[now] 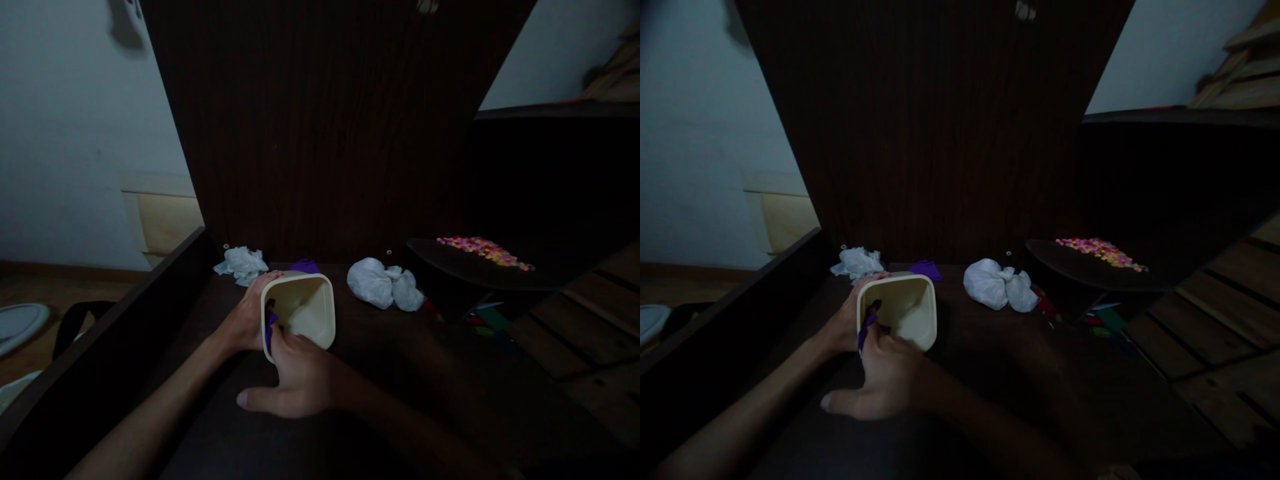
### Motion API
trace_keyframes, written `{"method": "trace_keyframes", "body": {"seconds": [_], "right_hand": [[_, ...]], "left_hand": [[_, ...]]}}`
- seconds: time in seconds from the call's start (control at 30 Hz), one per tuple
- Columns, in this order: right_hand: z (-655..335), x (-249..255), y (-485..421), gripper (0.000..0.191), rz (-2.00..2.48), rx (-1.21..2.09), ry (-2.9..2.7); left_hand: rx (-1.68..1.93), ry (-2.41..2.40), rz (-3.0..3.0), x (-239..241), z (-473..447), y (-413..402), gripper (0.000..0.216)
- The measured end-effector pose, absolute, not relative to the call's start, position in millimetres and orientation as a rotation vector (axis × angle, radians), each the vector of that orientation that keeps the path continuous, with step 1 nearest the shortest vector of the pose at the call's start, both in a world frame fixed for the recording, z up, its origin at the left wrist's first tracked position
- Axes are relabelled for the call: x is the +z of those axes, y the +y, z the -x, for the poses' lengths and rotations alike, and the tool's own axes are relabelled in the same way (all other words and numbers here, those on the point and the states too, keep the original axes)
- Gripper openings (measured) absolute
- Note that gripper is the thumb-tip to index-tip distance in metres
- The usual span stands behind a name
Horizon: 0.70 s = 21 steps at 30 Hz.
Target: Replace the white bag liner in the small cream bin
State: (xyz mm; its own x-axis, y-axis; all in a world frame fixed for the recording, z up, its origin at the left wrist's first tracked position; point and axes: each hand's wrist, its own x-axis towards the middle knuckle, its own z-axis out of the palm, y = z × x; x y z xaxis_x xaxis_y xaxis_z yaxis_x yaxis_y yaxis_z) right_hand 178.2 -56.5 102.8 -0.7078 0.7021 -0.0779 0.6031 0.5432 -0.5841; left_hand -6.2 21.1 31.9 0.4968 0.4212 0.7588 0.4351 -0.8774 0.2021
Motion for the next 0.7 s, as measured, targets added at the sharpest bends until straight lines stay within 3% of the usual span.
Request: {"method": "trace_keyframes", "body": {"seconds": [0.2, 0.3, 0.43, 0.5, 0.6, 0.7], "right_hand": [[-190.8, 98.0, -69.1, 0.084, 1.010, 0.561, -2.766], [-192.3, 89.7, -65.8, 0.081, 1.171, 0.430, -2.829], [-190.0, 79.1, -58.1, 0.055, 1.491, 0.255, -2.892], [-189.9, 76.8, -55.4, 0.053, 1.506, 0.198, -2.907], [-191.3, 79.5, -53.6, 0.055, 1.442, 0.182, -2.891], [-192.1, 85.9, -52.7, 0.052, 1.512, 0.276, -2.819]], "left_hand": [[-1.303, -0.684, 2.759, 34.5, 9.6, 24.1, 0.109], [-1.252, -0.672, 2.761, 34.9, 12.0, 25.6, 0.119], [-1.199, -0.653, 2.754, 34.5, 14.3, 27.0, 0.130], [-1.189, -0.654, 2.752, 35.3, 13.8, 25.8, 0.131], [-1.182, -0.709, 2.750, 38.5, 11.5, 21.6, 0.124], [-1.153, -0.796, 2.722, 41.6, 9.1, 17.2, 0.104]]}}
